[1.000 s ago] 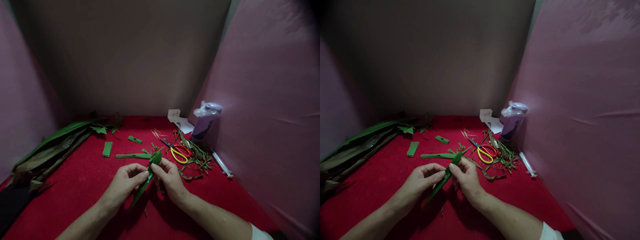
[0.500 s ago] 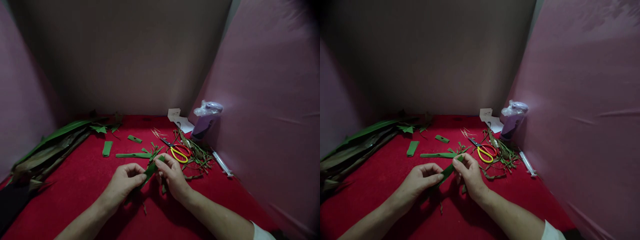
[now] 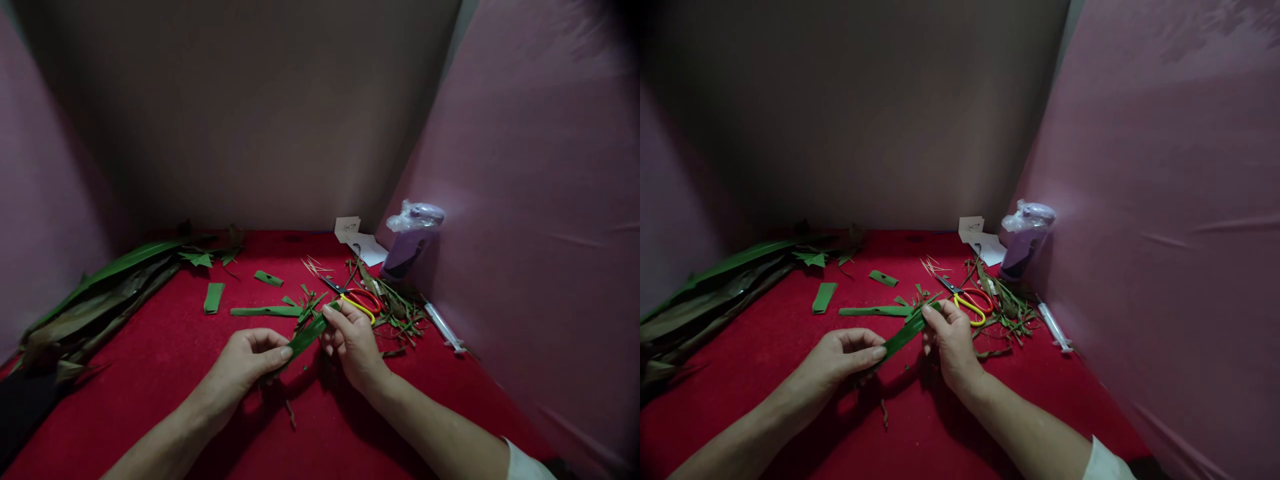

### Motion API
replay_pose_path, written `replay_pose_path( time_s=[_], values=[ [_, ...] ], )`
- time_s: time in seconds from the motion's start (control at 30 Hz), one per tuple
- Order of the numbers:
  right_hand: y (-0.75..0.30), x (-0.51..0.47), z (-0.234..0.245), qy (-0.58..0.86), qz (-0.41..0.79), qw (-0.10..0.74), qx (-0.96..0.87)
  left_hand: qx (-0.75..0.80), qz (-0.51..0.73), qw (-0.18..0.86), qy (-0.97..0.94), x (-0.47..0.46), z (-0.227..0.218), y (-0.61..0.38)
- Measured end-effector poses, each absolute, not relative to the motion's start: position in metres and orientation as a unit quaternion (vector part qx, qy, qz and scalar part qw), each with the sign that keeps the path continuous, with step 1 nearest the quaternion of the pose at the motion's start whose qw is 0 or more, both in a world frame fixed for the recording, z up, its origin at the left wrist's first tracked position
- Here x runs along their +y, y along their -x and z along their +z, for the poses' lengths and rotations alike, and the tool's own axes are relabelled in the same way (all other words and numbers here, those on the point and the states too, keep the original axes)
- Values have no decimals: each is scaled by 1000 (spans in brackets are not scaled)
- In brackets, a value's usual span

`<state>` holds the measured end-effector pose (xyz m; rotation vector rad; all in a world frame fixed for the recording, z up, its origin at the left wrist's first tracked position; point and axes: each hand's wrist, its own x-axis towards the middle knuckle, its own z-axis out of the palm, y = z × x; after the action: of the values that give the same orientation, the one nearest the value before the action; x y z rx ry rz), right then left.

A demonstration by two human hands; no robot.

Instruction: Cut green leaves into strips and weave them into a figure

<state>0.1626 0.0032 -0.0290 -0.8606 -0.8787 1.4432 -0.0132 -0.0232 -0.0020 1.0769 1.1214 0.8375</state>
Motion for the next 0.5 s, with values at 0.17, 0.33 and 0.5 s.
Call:
replay_pose_path(
  time_s=[0.17,0.33,0.5],
  values=[
    [-165,6,-26,364,643,567,-365,521,388,592,-477,-19,-2,17],
    [-172,11,-19,360,676,497,-409,545,491,507,-453,-15,11,28],
    [-172,9,-18,337,745,426,-387,449,606,511,-412,-11,18,38]
  ],
)
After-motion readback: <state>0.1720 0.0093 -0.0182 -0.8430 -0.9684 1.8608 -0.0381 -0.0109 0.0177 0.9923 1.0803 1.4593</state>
